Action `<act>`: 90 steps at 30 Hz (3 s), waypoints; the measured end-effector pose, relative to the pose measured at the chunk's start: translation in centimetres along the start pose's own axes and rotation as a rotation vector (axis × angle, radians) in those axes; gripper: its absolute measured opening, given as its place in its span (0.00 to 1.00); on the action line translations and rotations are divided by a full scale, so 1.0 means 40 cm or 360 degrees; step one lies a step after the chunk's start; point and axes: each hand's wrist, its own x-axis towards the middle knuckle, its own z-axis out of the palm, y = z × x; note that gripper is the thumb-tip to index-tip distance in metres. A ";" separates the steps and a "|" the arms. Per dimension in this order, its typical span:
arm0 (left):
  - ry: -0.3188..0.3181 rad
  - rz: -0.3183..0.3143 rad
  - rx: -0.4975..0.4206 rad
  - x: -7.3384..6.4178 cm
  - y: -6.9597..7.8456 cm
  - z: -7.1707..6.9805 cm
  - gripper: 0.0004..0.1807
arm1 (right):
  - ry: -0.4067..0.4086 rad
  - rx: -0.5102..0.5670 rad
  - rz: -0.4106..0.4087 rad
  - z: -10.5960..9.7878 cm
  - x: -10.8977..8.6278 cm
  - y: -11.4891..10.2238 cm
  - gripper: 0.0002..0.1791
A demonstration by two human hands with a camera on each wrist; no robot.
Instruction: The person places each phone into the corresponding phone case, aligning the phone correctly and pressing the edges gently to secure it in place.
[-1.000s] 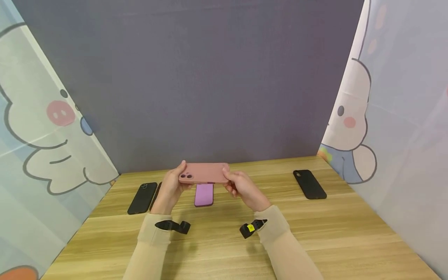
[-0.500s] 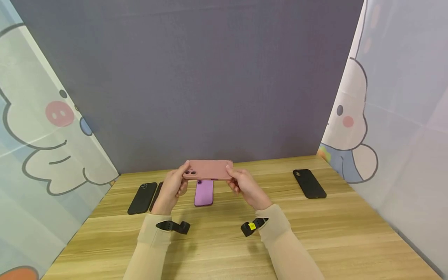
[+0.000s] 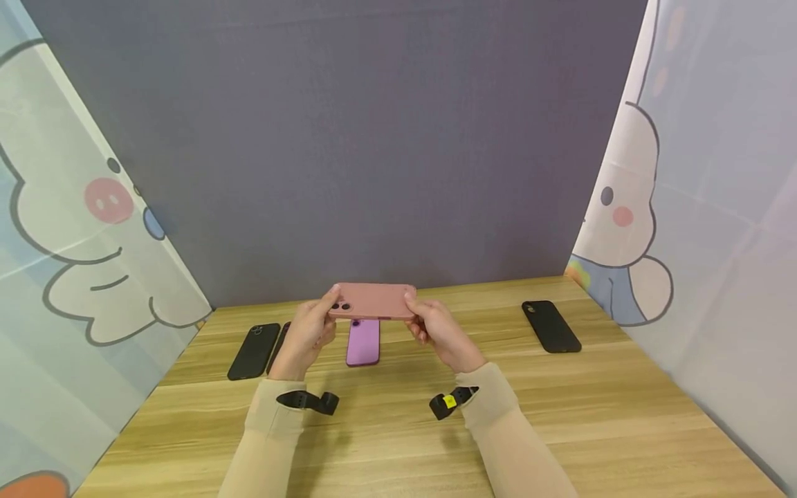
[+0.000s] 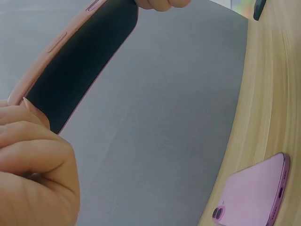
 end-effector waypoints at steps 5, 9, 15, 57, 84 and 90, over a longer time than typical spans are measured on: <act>-0.0043 0.0046 -0.0165 0.003 -0.004 0.001 0.28 | -0.0032 0.0027 -0.0010 -0.001 -0.001 0.000 0.25; -0.0084 0.0062 -0.0234 0.004 -0.005 0.001 0.28 | -0.0077 0.0039 -0.0042 -0.002 -0.002 0.001 0.25; -0.0133 0.0107 -0.0193 0.000 -0.003 0.002 0.28 | -0.0078 0.0055 -0.0031 0.002 -0.001 0.002 0.26; -0.0206 0.0086 -0.0107 0.006 -0.015 0.027 0.24 | 0.0062 0.0572 -0.0019 0.013 0.002 0.003 0.18; -0.0409 0.0023 -0.0280 0.006 -0.020 0.058 0.31 | -0.0183 0.0300 0.0024 0.035 0.001 0.015 0.17; -0.0300 -0.0073 -0.0201 0.001 -0.013 0.070 0.24 | -0.0258 0.0206 -0.0040 0.038 0.001 0.015 0.21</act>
